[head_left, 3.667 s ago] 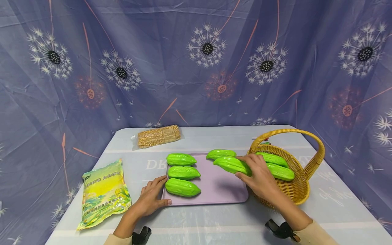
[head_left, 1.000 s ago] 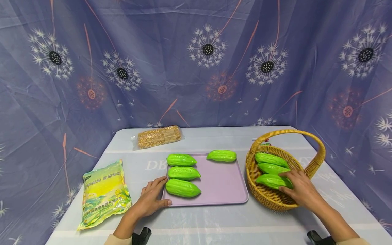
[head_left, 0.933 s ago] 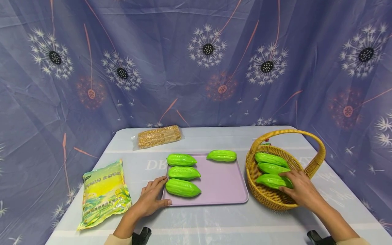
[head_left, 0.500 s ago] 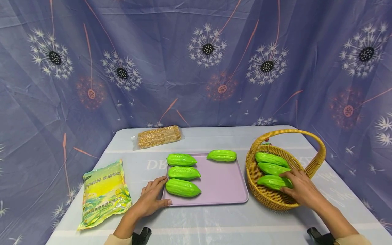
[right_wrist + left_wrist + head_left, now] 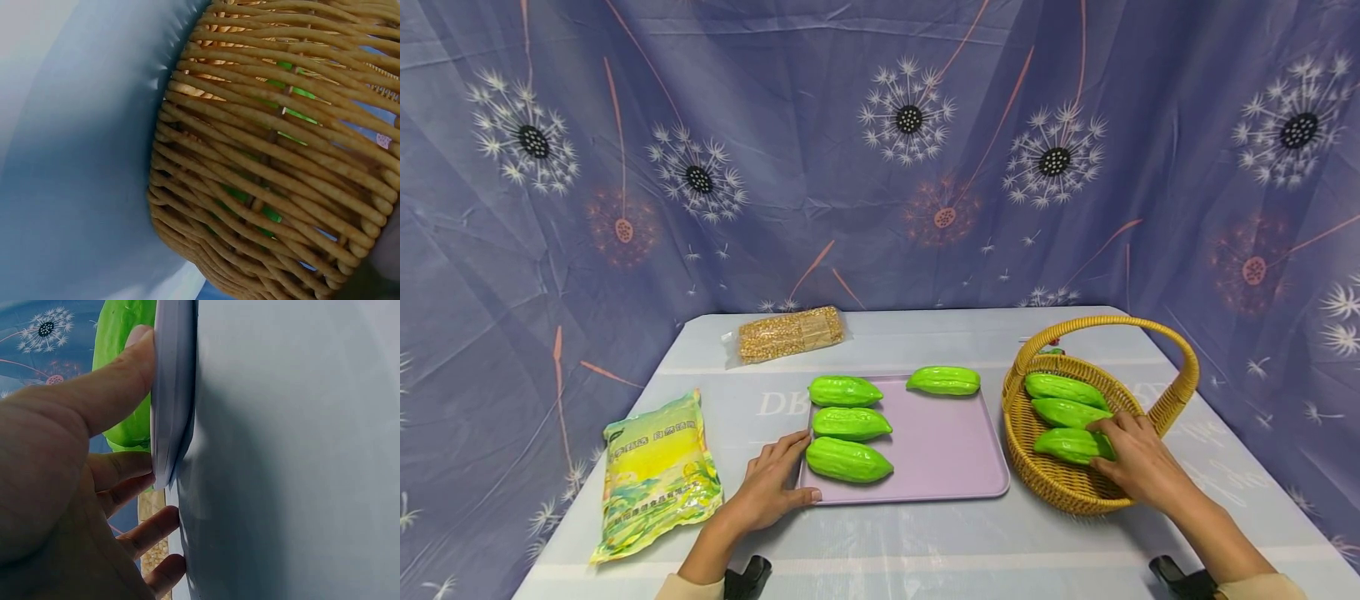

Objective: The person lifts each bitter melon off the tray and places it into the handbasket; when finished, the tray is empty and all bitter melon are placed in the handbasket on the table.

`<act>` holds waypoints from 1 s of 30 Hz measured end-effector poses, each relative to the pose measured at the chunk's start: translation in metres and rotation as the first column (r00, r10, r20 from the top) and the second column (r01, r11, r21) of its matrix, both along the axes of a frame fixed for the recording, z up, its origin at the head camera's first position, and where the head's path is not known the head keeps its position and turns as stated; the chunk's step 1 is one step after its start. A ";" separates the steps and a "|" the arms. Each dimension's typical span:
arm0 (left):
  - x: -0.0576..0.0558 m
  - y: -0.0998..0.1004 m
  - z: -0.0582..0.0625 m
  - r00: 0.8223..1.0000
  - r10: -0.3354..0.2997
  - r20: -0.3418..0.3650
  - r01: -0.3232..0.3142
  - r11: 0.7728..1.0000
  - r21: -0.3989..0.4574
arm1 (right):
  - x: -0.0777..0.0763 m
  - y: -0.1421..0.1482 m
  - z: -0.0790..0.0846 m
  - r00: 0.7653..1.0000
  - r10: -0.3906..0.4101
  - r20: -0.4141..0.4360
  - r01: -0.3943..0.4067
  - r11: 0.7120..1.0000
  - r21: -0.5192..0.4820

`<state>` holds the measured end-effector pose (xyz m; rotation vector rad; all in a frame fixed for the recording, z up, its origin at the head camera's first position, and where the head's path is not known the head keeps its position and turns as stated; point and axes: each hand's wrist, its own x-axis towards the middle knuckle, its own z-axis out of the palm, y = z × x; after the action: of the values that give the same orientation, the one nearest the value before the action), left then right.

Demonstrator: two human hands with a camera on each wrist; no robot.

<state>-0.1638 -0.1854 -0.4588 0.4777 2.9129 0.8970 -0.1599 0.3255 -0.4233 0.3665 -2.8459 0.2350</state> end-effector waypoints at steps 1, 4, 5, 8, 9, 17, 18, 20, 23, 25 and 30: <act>0.000 0.000 0.000 1.000 0.000 0.000 0.000 1.000 -0.001 | 0.000 0.000 0.000 1.000 0.001 -0.003 -0.001 1.000 0.000; 0.000 0.000 0.000 1.000 0.001 0.000 -0.001 1.000 -0.002 | 0.000 0.000 -0.001 1.000 0.009 -0.019 -0.009 1.000 0.000; 0.000 0.000 0.000 1.000 0.001 0.001 -0.001 1.000 -0.003 | -0.001 0.000 -0.001 1.000 0.014 -0.026 -0.014 1.000 0.002; 0.000 0.000 0.000 1.000 0.003 0.002 -0.003 1.000 -0.003 | 0.000 -0.001 -0.002 0.999 0.024 -0.033 -0.024 1.000 -0.001; 0.000 0.000 0.000 1.000 0.003 0.002 -0.003 1.000 -0.003 | 0.000 -0.001 -0.002 0.999 0.026 -0.032 -0.026 1.000 -0.002; 0.001 0.000 0.001 1.000 0.002 -0.004 -0.002 1.000 -0.004 | -0.002 -0.001 -0.004 0.997 0.034 -0.063 -0.033 0.999 0.013; 0.001 0.000 0.001 1.000 0.002 -0.005 -0.002 1.000 -0.004 | -0.002 -0.001 -0.004 0.997 0.034 -0.071 -0.033 0.999 0.017; 0.001 0.001 0.001 1.000 0.002 -0.003 -0.002 1.000 -0.004 | -0.002 -0.001 -0.005 0.996 0.035 -0.084 -0.033 0.999 0.023; 0.001 0.001 0.001 1.000 0.004 0.003 -0.004 1.000 -0.004 | -0.003 -0.001 -0.005 0.995 0.036 -0.096 -0.034 0.999 0.026; 0.000 0.001 0.001 1.000 0.004 0.005 -0.004 1.000 -0.002 | -0.003 0.000 -0.005 0.995 0.037 -0.095 -0.035 0.999 0.023; 0.000 0.001 0.001 1.000 0.004 0.005 -0.004 1.000 -0.002 | -0.003 0.000 -0.006 0.996 0.034 -0.081 -0.033 0.999 0.019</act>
<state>-0.1634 -0.1847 -0.4575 0.4686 2.9113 0.8950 -0.1628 0.3260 -0.4296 0.4179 -2.7648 0.1963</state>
